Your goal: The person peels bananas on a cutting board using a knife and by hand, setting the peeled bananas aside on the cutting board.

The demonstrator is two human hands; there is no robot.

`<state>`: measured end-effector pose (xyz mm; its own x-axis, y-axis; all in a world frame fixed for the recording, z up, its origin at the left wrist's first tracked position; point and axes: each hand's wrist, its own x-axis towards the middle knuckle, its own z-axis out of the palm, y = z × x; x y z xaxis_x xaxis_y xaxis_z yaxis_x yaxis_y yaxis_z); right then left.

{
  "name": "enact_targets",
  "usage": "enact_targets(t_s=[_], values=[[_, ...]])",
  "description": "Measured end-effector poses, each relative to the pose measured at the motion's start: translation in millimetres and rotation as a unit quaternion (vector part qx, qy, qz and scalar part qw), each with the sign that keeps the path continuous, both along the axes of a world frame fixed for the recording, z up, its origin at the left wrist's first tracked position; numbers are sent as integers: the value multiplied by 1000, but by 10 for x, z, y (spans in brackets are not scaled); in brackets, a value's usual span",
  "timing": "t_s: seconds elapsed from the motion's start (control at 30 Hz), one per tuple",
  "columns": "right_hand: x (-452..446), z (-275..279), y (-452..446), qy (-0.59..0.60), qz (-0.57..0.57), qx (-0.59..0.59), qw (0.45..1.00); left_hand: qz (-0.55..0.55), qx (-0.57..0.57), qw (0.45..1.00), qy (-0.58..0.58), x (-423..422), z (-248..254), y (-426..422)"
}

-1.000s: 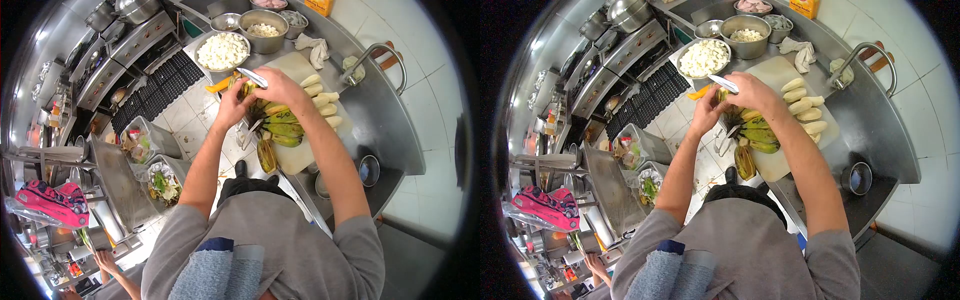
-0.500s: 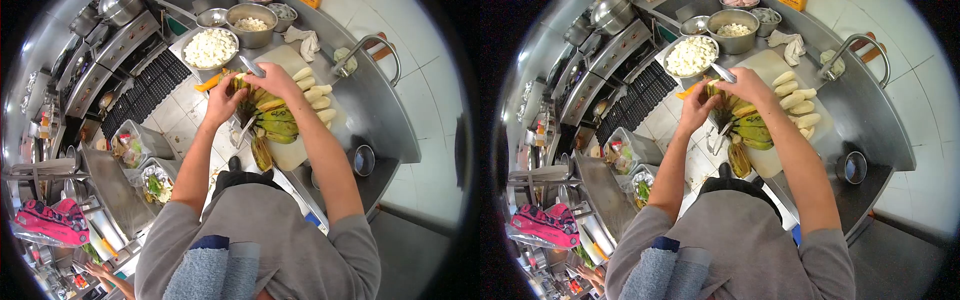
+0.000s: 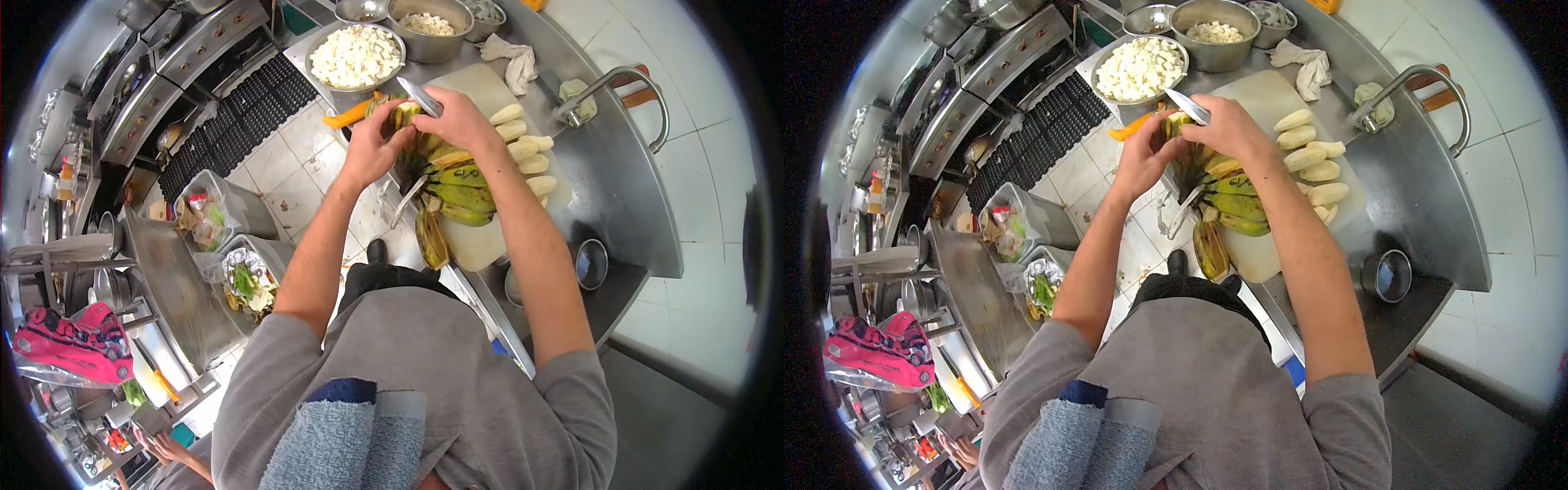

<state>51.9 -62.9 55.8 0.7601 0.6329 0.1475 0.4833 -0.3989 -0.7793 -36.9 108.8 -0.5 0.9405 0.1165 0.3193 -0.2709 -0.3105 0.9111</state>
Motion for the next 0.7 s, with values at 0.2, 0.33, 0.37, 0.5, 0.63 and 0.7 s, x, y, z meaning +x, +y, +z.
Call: enact_targets(t_s=[0.2, 0.33, 0.37, 0.5, 0.63, 0.7], values=[[-118, -44, 133, -34, -64, -16, 997, -10, 8, 998, 58, -43, 62, -17], [-155, -137, 197, -57, -94, -25, 994, 11, 24, 997, 67, -64, 105, -61], [-171, -132, 211, -56, -97, -26, 993, 17, 26, 997, 65, -69, 117, -71], [-244, -173, 247, -58, -121, -3, 991, -3, -40, 998, 43, -64, 34, -56], [-257, -172, 218, -66, -116, 24, 991, -3, -40, 998, 54, -66, 49, -49], [-270, -190, 192, -63, -114, 42, 991, -4, -45, 997, 57, -82, 48, -48]])
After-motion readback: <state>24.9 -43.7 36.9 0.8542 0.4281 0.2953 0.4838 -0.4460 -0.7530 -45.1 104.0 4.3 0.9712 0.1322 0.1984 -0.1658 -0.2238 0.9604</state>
